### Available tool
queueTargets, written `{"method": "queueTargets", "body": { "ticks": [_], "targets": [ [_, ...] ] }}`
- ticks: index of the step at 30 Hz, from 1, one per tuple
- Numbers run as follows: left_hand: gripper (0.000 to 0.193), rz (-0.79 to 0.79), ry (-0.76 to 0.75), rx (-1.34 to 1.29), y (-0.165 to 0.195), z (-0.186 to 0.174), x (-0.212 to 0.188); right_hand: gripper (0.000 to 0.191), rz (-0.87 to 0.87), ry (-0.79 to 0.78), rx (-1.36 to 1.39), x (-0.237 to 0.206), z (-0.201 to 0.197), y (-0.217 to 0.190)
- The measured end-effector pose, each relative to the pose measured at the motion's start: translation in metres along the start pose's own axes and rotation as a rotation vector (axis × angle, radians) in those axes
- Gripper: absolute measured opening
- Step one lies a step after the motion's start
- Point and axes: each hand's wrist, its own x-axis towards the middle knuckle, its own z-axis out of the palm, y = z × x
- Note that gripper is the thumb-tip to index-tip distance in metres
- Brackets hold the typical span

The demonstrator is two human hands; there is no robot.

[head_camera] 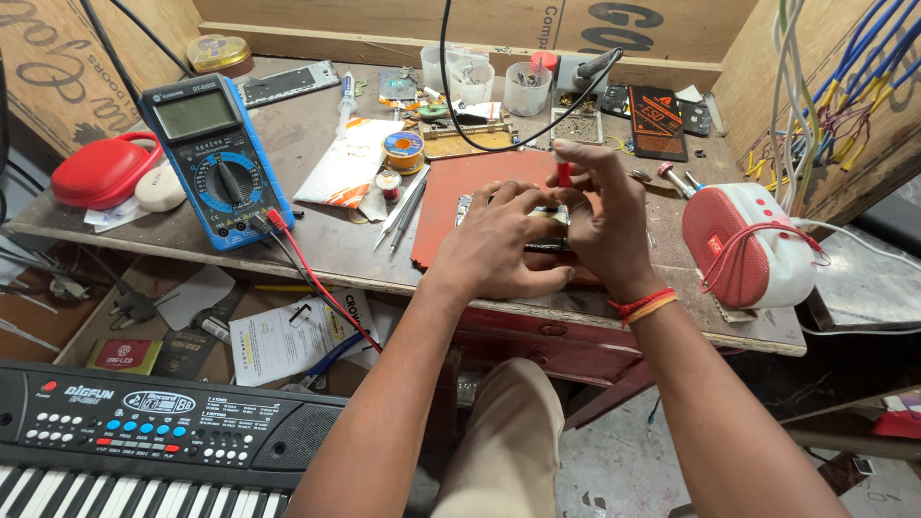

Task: The person repairs a disassembled smartphone at a workbench, holding the phone body with one hand while using a red-handled screwdriver to work on its internal components. A multimeter with test leads sits on the bench beside the work area throughout.

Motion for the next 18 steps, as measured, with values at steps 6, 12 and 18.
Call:
{"method": "queueTargets", "body": {
  "ticks": [6, 12, 18],
  "targets": [
    [0.053, -0.023, -0.022, -0.013, 0.001, -0.001, -0.001, 0.056, 0.119, 0.044, -0.010, 0.005, 0.008, 0.004],
    [0.049, 0.003, 0.004, -0.043, 0.003, -0.004, 0.000, 0.048, 0.072, 0.211, 0.102, -0.002, 0.002, 0.015],
    [0.044, -0.022, -0.005, -0.047, 0.005, -0.002, 0.000, 0.047, 0.149, 0.325, 0.116, -0.005, -0.002, 0.022]
  ]
}}
